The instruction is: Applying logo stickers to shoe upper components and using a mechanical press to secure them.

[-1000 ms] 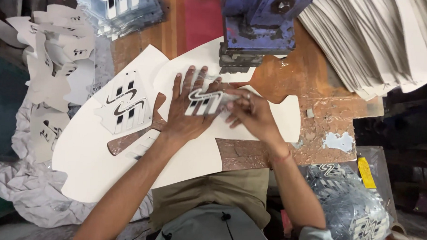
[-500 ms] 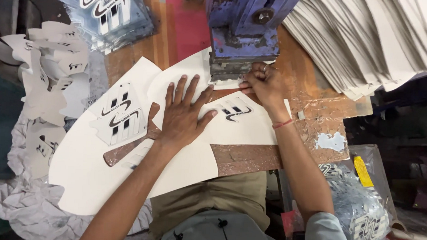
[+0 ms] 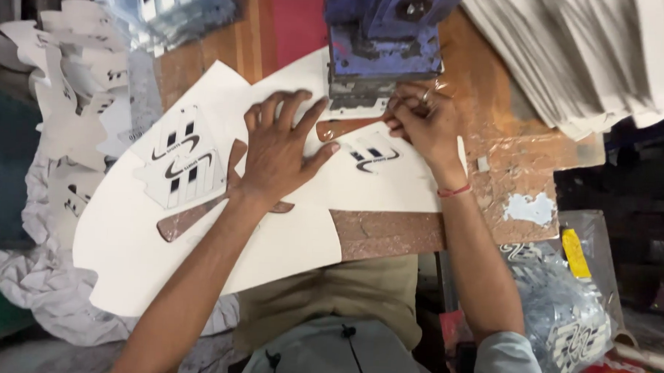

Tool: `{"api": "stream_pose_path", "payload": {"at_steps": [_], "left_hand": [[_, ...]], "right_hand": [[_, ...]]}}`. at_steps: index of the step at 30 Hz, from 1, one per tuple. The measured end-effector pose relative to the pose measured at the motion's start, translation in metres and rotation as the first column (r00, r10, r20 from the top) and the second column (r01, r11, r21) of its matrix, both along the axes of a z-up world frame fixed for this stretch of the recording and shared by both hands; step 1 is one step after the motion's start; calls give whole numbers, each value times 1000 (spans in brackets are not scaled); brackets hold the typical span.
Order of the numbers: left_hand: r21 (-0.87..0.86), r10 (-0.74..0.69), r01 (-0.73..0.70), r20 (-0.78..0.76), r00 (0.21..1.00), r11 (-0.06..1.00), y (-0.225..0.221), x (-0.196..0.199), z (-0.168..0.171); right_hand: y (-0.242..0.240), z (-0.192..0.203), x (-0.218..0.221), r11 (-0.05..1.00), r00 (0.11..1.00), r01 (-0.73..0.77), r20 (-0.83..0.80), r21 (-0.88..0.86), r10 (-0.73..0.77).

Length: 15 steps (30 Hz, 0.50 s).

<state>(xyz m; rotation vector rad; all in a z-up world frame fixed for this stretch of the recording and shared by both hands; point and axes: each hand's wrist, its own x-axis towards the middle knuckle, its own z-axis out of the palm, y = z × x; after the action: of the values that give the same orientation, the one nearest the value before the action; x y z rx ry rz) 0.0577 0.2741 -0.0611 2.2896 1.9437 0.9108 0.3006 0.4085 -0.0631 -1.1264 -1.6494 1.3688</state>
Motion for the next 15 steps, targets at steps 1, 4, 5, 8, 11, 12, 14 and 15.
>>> {"api": "stream_pose_path", "payload": {"at_steps": [1,4,5,8,11,12,14,15], "left_hand": [[1,2,-2,-2,1000,1000,1,0,-1],[42,15,-12,-58,998,999,2,1,1],[22,17,-16,-60,998,1000,2,1,2],[14,21,-20,-67,998,1000,4,2,2],[12,23,-23,-68,997,1000,3,2,4],[7,24,-24,-64,998,1000,3,2,6],[-13,10,-10,-58,998,1000,1,2,6],[-24,-1,0,-51,999,1000,2,2,7]], "right_hand": [[1,1,-1,1000,1000,-2,-2,1,2],[0,4,-3,999,999,37,26,14,-37],[0,3,-3,999,998,46,32,13,-46],[1,5,-3,998,997,58,43,15,-58],[0,4,-4,998,997,60,50,12,-61],[0,4,-3,998,997,60,50,16,-60],[-1,1,-3,998,998,58,37,16,-59],[0,1,-2,998,998,54,24,24,-55]]}}
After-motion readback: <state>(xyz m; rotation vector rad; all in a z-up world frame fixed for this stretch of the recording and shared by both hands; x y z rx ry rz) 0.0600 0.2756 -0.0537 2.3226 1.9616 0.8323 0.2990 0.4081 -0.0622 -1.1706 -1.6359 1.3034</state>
